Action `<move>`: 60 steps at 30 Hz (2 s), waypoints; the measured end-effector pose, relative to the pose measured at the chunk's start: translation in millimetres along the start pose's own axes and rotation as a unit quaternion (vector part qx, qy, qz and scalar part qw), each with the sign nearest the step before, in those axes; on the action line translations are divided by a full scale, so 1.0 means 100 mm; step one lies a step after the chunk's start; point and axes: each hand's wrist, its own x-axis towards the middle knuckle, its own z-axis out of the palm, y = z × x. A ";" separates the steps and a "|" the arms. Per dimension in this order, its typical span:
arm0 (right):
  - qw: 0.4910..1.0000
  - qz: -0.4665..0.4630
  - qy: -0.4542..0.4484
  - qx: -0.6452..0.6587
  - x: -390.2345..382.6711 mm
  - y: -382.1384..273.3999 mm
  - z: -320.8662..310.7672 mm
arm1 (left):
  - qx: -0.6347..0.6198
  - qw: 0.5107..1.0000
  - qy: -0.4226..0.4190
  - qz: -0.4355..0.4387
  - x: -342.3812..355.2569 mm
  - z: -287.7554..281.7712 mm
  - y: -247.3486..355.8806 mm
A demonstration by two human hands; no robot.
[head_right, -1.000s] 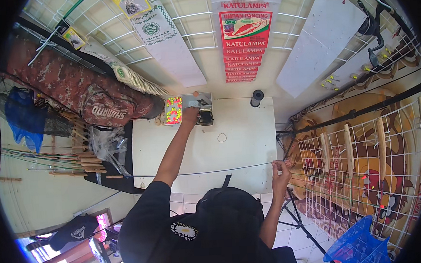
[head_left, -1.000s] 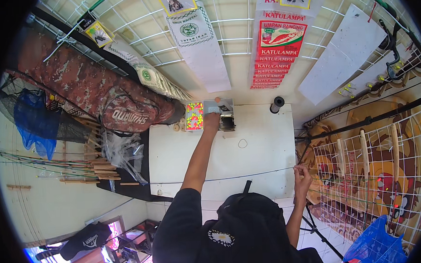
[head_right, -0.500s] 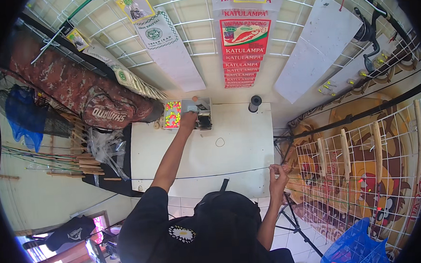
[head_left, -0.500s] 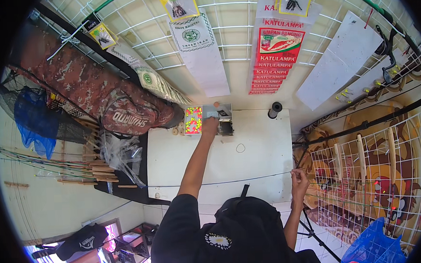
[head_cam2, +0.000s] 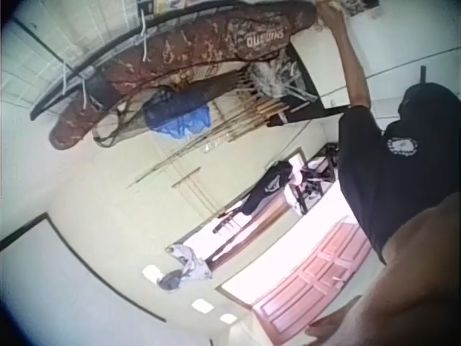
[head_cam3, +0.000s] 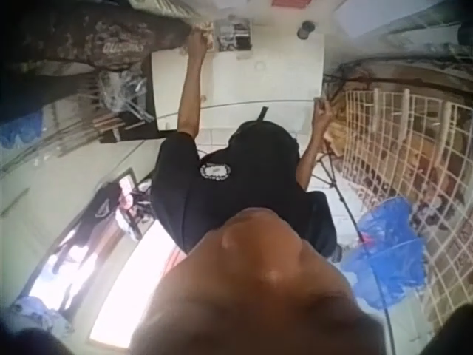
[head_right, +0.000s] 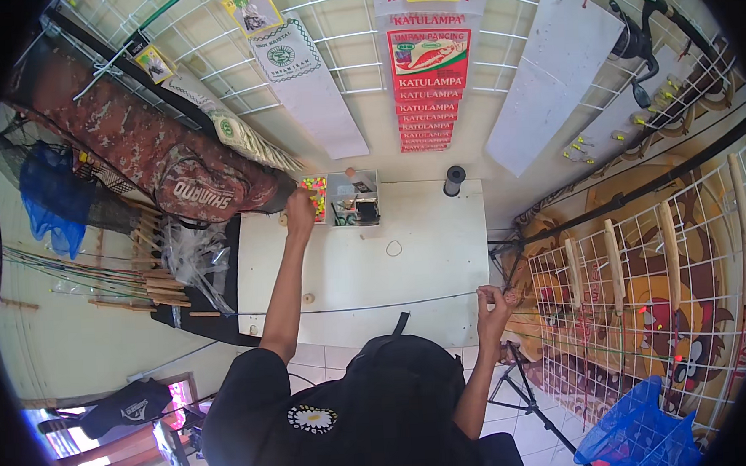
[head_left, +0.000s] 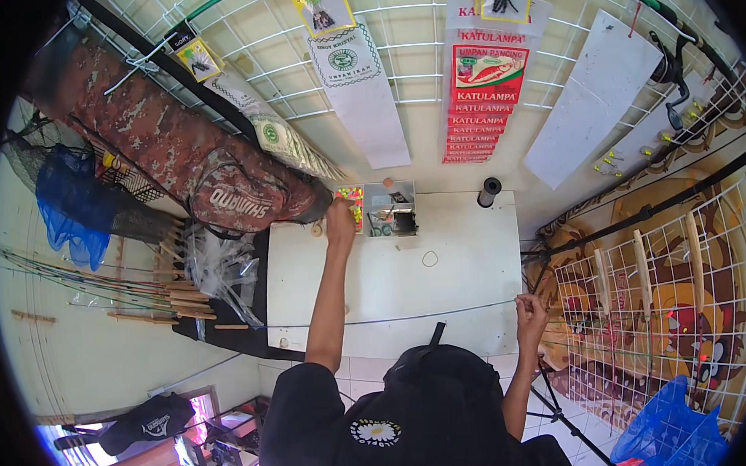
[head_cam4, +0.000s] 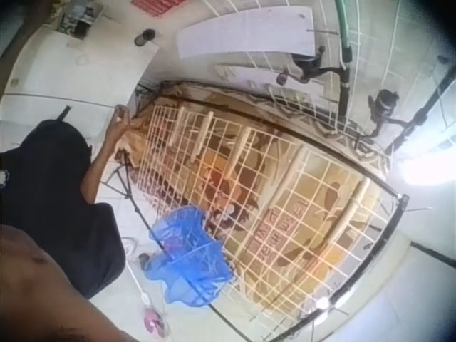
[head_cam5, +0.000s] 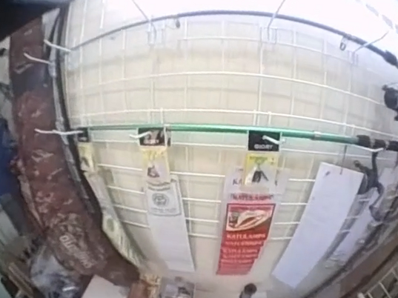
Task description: Repairing the tip guide of a fishing rod by wrapping it with thread.
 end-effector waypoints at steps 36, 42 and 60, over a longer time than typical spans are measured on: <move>0.990 -0.069 -0.122 0.001 -0.12 0.05 -0.37 | -0.600 0.691 -0.261 -0.306 -2.32 0.63 2.00; 0.991 -0.055 -0.120 0.013 -0.12 0.02 -0.41 | -0.639 0.667 -0.276 -0.266 -2.39 0.51 2.42; 0.985 -0.037 -0.141 0.094 -0.07 0.16 -0.43 | -0.614 0.681 -0.304 -0.259 -2.47 0.83 2.50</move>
